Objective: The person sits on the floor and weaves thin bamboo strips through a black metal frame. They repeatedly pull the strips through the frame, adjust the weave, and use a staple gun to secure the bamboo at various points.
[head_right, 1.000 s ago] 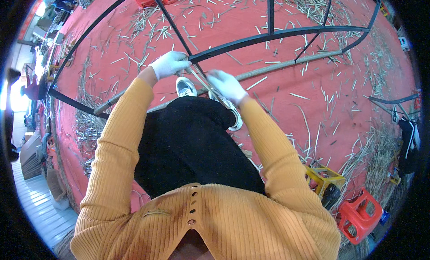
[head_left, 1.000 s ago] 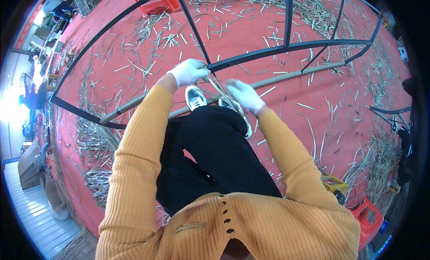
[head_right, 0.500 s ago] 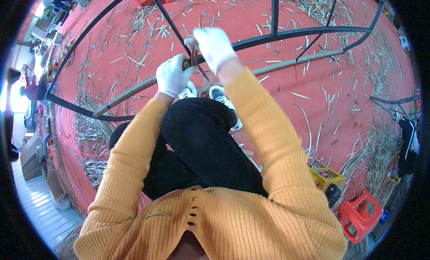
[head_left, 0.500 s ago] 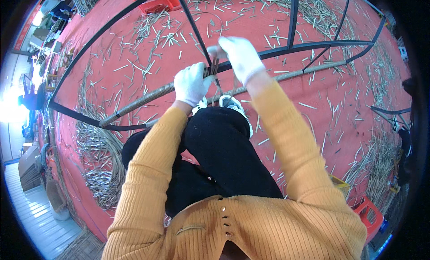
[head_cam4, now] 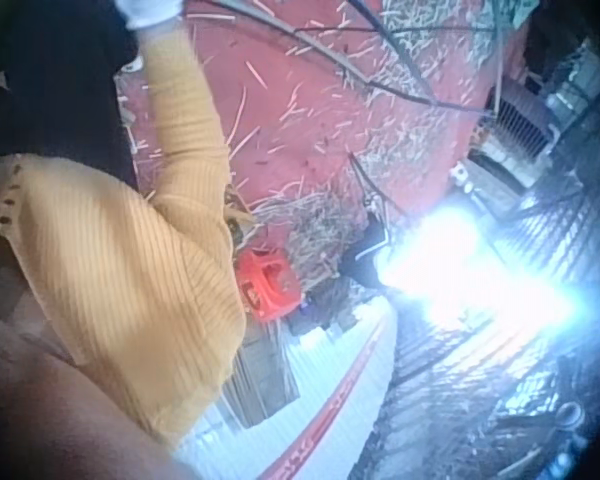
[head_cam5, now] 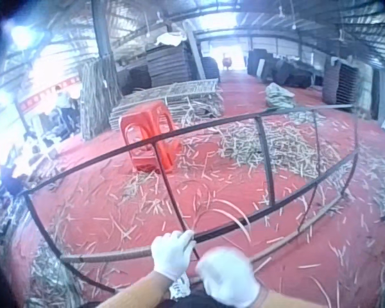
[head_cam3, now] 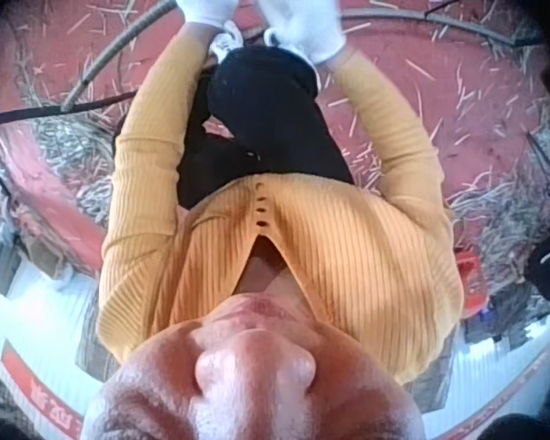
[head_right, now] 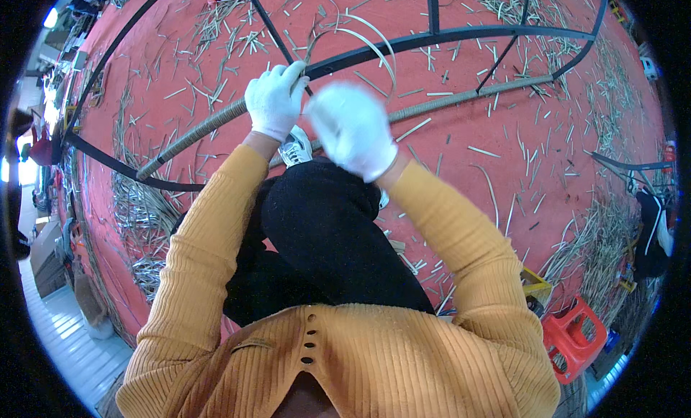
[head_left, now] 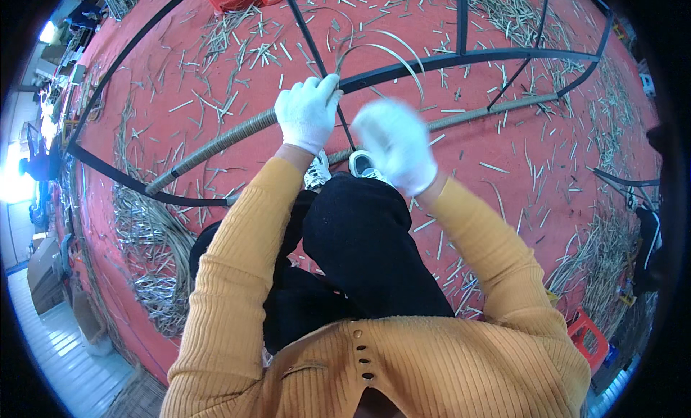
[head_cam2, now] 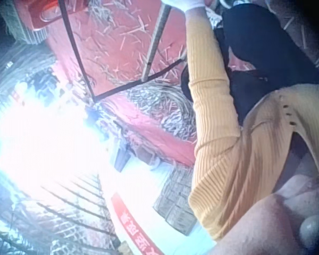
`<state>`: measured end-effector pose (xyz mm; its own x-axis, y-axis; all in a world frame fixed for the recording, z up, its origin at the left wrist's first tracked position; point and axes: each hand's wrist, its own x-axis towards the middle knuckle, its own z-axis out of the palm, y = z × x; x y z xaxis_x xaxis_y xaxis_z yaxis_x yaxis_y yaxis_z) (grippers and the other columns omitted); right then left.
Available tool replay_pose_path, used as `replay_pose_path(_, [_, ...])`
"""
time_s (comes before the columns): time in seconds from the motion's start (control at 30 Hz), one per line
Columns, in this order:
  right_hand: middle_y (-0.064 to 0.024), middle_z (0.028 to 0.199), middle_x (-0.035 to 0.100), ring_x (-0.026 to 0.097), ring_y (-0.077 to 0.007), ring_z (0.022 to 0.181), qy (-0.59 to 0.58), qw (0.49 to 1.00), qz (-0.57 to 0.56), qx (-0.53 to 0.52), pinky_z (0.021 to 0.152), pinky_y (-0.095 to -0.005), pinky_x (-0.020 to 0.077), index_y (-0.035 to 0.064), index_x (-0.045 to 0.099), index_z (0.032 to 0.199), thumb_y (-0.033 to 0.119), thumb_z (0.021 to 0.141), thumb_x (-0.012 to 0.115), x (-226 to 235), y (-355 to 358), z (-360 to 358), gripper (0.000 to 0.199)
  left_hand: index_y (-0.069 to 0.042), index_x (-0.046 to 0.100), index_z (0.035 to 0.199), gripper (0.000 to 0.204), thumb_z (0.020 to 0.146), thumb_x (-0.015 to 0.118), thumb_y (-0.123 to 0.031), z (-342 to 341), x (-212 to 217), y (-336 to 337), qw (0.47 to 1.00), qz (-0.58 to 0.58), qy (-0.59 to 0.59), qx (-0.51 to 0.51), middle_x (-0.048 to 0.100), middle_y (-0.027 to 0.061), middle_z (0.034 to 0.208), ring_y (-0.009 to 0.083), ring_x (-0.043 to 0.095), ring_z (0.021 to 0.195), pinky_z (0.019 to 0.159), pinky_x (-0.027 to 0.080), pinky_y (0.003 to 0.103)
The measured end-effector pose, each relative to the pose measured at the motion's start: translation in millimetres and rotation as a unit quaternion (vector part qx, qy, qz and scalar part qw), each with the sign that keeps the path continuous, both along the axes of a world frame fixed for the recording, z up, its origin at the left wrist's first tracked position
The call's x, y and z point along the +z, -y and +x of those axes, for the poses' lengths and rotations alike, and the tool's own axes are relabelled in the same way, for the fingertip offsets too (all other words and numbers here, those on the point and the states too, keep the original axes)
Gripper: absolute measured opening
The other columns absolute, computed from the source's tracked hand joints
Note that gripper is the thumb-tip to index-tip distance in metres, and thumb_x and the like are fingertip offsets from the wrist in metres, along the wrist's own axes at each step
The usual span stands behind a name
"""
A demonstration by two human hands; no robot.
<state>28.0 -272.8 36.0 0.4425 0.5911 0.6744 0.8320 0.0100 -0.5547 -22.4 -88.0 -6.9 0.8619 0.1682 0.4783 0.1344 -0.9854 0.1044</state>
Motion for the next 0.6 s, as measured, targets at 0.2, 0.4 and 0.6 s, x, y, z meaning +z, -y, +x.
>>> replay_pose_path(0.2, [-0.0162,0.138,0.053,0.05,-0.0367,0.126,0.04,0.956,-0.201,-0.211,0.102,-0.0464,0.0417,0.0099,0.054,0.135,0.025,0.086,0.069,-124.8,-53.4,30.9,0.054,-0.019,0.069,0.108,0.022,0.089,0.067,-0.03,2.4,3.1,-1.6,0.999,-0.028,-0.024,0.005,0.063,0.0035,0.084,0.0255,0.064,0.079,0.067,0.045,0.041])
replay_pose_path(0.4, [-0.0092,0.107,0.068,0.059,-0.0332,0.105,0.037,0.972,-0.159,-0.171,0.091,-0.0501,0.0418,0.0169,0.072,0.101,0.029,0.089,0.066,-123.0,-58.9,34.8,0.018,-0.021,0.066,0.103,0.019,0.087,0.069,-0.032,-0.4,0.6,1.7,1.0,-0.022,-0.019,0.003,0.064,0.0018,0.08,0.0235,0.066,0.078,0.066,0.049,0.04])
replay_pose_path(0.6, [-0.0163,0.09,0.069,0.067,-0.0319,0.087,-0.231,0.971,-0.052,0.005,0.083,-0.0426,0.0498,0.0037,0.069,0.089,0.025,0.098,0.054,-15.3,-25.3,1.0,0.027,-0.019,0.066,0.102,0.014,0.088,0.066,-0.023,-0.4,2.8,-10.9,0.995,-0.062,0.016,-0.071,0.064,0.0034,0.083,0.0264,0.066,0.079,0.068,0.051,0.042])
